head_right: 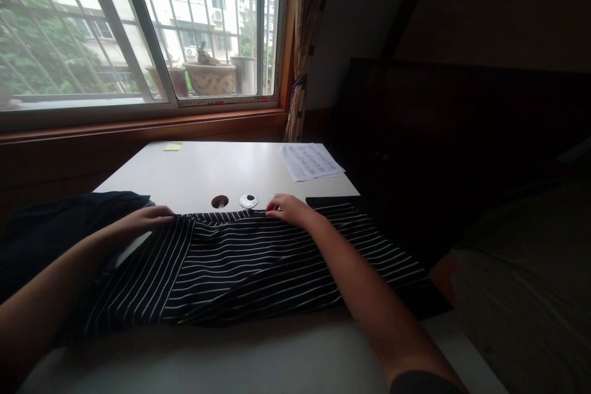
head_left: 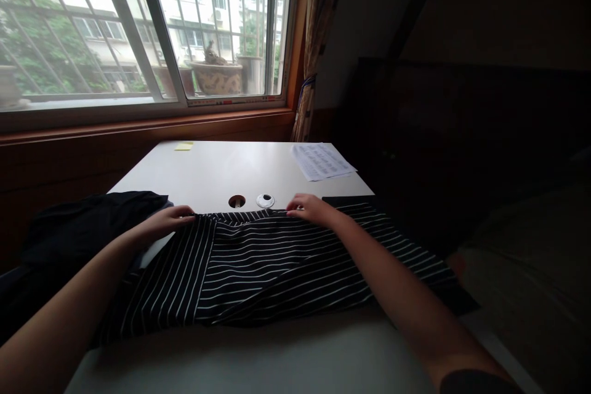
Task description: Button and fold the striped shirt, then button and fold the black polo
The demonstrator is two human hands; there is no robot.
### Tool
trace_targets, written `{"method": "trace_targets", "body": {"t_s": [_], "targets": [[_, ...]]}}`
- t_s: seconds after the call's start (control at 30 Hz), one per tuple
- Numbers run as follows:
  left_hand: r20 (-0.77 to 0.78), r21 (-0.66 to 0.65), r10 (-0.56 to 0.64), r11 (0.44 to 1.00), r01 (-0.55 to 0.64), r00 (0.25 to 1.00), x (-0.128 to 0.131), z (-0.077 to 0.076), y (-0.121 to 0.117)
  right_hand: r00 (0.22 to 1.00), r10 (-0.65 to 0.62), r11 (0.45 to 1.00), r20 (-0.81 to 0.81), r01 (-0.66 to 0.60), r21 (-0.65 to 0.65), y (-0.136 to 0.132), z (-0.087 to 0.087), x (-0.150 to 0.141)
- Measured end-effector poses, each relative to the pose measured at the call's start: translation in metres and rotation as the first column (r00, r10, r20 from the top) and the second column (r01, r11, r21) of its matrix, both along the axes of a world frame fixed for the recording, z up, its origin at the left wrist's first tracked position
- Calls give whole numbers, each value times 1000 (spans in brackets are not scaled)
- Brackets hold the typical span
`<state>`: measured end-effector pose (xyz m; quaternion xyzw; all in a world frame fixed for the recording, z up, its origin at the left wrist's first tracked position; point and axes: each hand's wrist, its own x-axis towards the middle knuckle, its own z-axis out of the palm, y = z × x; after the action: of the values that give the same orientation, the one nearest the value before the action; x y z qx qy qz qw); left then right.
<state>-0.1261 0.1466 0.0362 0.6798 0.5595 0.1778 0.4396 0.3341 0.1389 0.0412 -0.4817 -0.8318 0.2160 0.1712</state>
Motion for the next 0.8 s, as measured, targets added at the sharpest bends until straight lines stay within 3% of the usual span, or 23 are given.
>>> {"method": "trace_targets", "body": {"t_s": [0.07, 0.17, 0.3, 0.43, 0.6, 0.8], "targets": [[54, -29, 47, 999, -46, 997, 1, 0, -5, 995, 98, 995, -14, -98, -30, 7, -6, -32], [130, -43, 122, 992, -117, 984, 0, -5, -12, 983, 183, 981, -2, -183, -72, 16, -13, -56], [158, -17, 172, 985, -172, 972, -4, -12, -18, 982, 186, 976, 20, -182, -115, 21, -12, -56], [153, 51, 183, 980, -192, 971, -5, -9, -15, 994, 110, 990, 13, -108, -89, 25, -1, -49], [-101, 250, 202, 953, -172, 974, 3, -5, 0, 997, 27, 997, 76, -21, -80, 39, -3, -56], [-268, 358, 207, 928, -102, 941, 17, -18, 4, 987, -66, 994, 150, 79, -82, 42, -25, -56]]}}
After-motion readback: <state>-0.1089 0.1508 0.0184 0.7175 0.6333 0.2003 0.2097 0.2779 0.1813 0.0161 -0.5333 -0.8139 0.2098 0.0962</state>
